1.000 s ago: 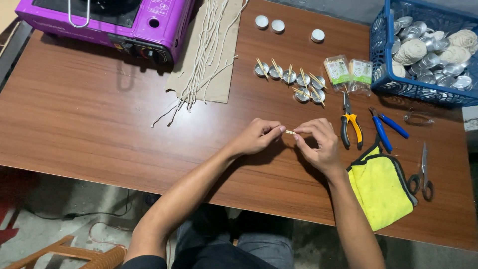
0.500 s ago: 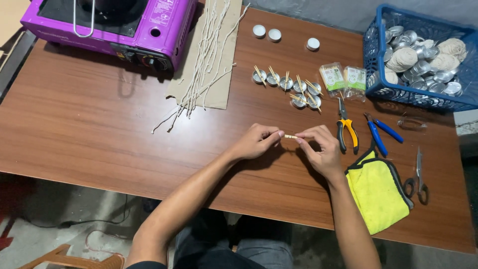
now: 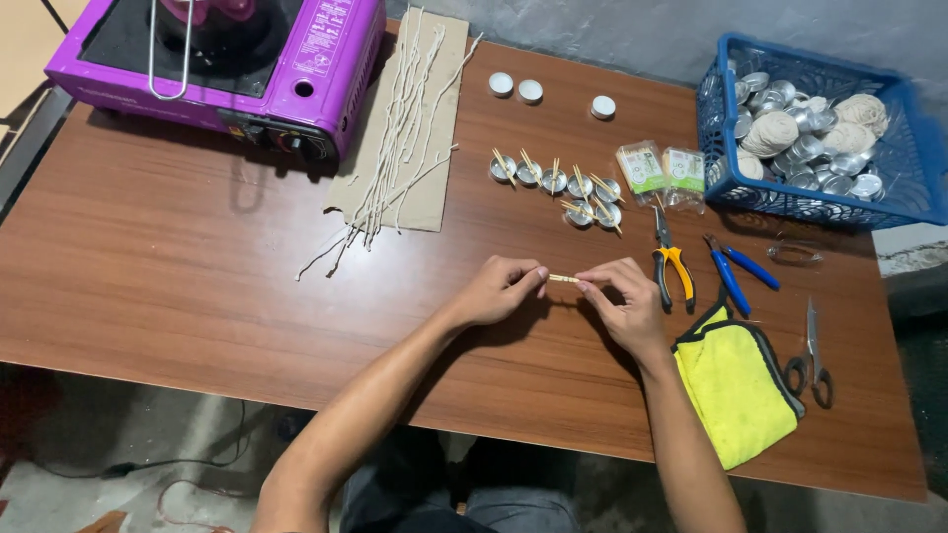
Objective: Assembling candle wicks into wooden holders using pliers and scissors at a workshop table.
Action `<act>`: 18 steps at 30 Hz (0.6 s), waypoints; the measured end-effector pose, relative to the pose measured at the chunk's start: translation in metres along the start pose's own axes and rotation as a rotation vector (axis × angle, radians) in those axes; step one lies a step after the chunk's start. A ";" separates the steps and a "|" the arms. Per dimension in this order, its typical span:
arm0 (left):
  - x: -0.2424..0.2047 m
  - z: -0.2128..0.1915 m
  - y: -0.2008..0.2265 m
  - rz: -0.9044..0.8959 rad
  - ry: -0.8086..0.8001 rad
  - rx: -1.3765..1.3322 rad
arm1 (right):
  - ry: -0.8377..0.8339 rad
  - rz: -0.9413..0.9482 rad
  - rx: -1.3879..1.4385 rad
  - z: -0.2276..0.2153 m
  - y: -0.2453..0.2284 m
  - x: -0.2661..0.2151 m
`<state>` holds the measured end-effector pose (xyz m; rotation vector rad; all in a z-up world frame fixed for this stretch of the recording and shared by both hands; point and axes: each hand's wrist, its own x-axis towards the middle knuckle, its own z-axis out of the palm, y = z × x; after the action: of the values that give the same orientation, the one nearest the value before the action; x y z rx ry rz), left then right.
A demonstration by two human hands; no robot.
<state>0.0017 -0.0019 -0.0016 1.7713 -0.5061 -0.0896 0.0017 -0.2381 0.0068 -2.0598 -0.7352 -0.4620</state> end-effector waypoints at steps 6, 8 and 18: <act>0.002 -0.003 0.001 -0.004 0.058 -0.006 | 0.124 0.055 -0.086 -0.022 0.008 0.002; 0.003 -0.002 -0.002 -0.009 0.076 -0.012 | 0.212 0.087 -0.130 -0.041 0.011 0.006; 0.002 0.001 -0.012 -0.036 0.221 -0.045 | 0.797 0.297 -0.521 -0.146 0.141 0.028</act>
<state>0.0068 -0.0017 -0.0124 1.7219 -0.3100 0.0684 0.1083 -0.4131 0.0158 -2.1264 0.1896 -1.2935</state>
